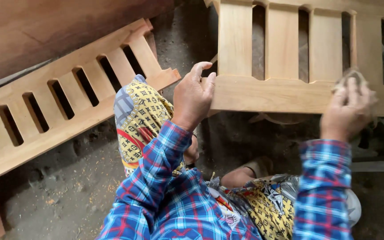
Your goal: Sanding a wooden furniture frame with sandpaper to smooth the surface
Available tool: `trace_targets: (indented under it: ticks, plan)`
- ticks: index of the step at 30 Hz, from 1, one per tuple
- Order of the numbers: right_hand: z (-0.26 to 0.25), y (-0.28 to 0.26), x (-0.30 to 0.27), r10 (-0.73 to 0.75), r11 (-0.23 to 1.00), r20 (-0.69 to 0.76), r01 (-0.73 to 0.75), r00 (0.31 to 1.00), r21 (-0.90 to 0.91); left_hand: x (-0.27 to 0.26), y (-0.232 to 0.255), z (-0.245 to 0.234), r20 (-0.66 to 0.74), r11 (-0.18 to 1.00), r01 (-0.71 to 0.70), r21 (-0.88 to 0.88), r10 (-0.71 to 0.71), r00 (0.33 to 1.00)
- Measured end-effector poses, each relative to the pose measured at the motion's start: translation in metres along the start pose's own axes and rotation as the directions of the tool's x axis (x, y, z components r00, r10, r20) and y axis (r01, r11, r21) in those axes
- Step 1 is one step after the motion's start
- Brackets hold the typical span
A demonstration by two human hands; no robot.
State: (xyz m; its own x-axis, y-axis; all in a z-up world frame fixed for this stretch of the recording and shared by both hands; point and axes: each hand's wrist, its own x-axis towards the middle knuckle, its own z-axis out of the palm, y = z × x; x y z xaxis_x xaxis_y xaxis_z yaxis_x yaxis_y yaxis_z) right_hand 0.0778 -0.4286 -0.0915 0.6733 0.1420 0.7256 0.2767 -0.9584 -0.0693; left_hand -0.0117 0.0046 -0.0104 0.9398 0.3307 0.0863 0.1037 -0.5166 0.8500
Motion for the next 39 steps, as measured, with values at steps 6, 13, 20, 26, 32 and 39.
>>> trace_targets:
  ticks: [6, 13, 20, 26, 32, 39]
  plan:
    - [-0.085, -0.262, 0.052, -0.053, 0.929, 0.148, -0.006, 0.988, 0.369, -0.002, 0.008, -0.006, 0.006, 0.999, -0.027, 0.024, 0.027, 1.000]
    - [-0.086, -0.245, 0.039, -0.160, 0.893, 0.269, 0.023, 0.950, 0.449, -0.002, 0.010, -0.011, 0.034, 0.999, -0.027, -0.019, 0.027, 0.999]
    - [-0.060, -0.047, 0.027, -0.008, 0.962, 0.169, -0.039, 0.986, 0.271, -0.001, 0.021, -0.014, 0.025, 0.998, 0.069, -0.013, -0.069, 0.997]
    - [-0.047, -0.096, 0.019, 0.118, 0.987, 0.117, -0.130, 0.986, 0.093, -0.003, 0.015, -0.008, -0.020, 1.000, 0.028, 0.009, -0.028, 0.999]
    - [-0.094, -0.298, 0.033, -0.054, 0.927, 0.169, -0.014, 0.984, 0.374, -0.001, 0.009, -0.006, -0.004, 0.999, -0.021, 0.050, 0.021, 1.000]
    - [-0.074, -0.180, 0.056, -0.099, 0.887, 0.124, 0.031, 0.987, 0.460, -0.005, 0.009, -0.012, 0.020, 1.000, -0.003, 0.006, 0.003, 1.000]
